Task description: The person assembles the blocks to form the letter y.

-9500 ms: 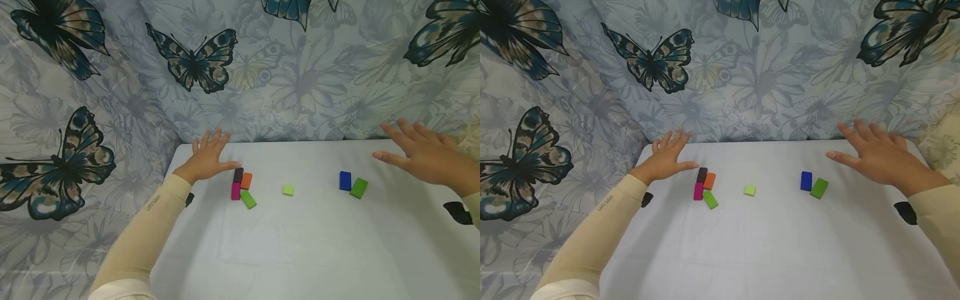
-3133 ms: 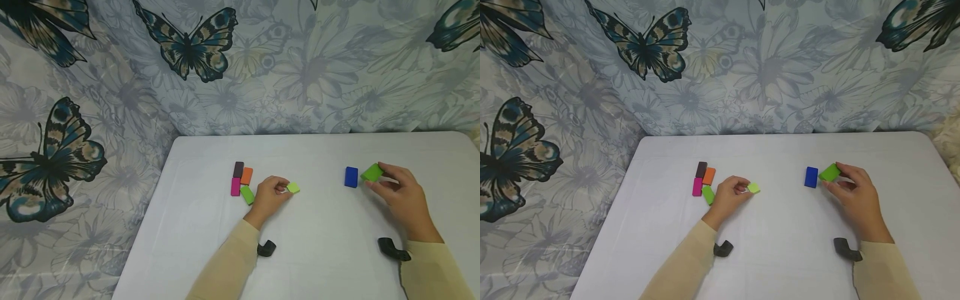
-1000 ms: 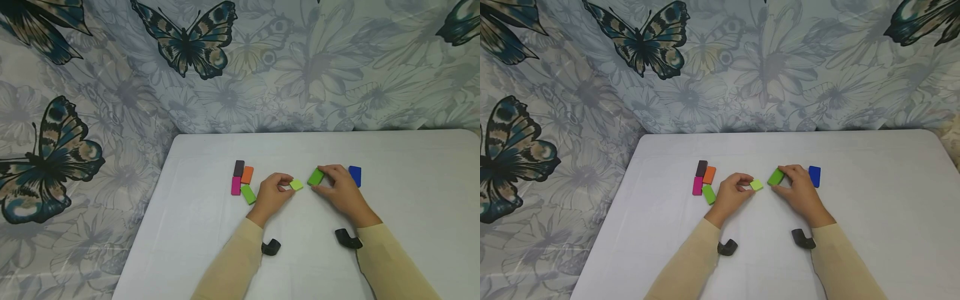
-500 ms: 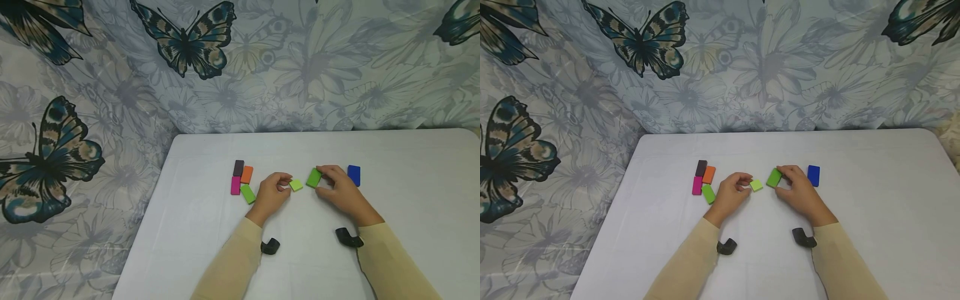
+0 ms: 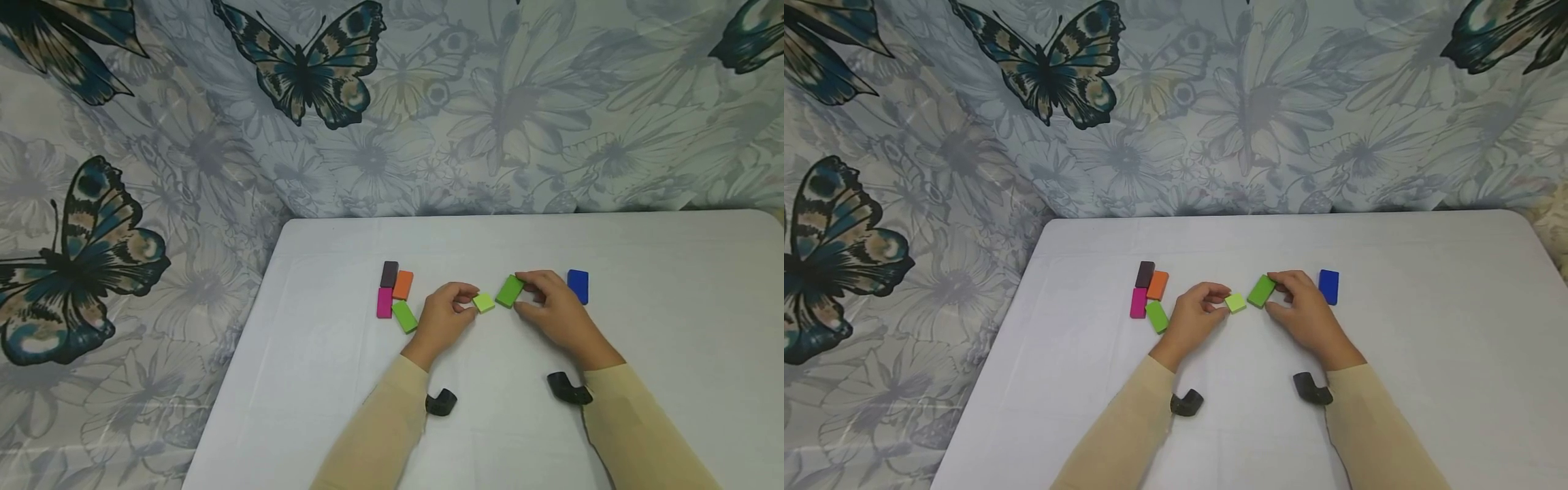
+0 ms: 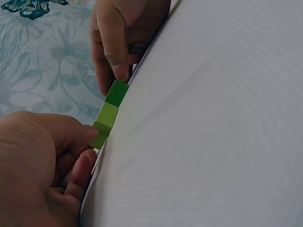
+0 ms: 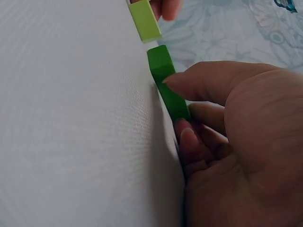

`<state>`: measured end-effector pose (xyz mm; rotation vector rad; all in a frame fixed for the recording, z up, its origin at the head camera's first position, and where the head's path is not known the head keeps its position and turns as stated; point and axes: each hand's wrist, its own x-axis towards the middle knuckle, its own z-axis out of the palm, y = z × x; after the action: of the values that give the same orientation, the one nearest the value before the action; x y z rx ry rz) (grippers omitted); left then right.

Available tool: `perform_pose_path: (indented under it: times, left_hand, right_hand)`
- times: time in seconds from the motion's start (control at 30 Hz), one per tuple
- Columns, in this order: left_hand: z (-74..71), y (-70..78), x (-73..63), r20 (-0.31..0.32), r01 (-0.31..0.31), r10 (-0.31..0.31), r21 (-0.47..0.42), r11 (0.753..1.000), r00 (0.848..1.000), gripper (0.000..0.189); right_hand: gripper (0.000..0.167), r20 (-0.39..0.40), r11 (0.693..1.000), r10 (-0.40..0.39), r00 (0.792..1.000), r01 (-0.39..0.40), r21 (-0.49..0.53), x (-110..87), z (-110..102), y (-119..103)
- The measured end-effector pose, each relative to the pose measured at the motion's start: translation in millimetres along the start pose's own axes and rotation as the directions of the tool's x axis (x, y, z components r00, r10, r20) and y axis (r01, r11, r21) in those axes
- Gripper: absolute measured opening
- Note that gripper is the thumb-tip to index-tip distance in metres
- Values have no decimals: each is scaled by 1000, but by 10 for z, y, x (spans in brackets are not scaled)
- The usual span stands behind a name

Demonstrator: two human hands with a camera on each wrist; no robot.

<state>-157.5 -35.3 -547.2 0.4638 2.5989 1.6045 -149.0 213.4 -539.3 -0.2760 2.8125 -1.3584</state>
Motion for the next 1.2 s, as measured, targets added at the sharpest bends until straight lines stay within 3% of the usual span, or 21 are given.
perform_pose_path:
  times: [0.43,1.2]
  left_hand:
    - [5,-6,2,13,12,-12,4,1000,1000,32]
    - [13,7,0,37,17,-19,52,998,999,32]
  right_hand:
    - [53,-26,999,31,999,-32,-14,0,47,-23]
    - [51,-44,999,-36,998,36,7,-5,32,-22]
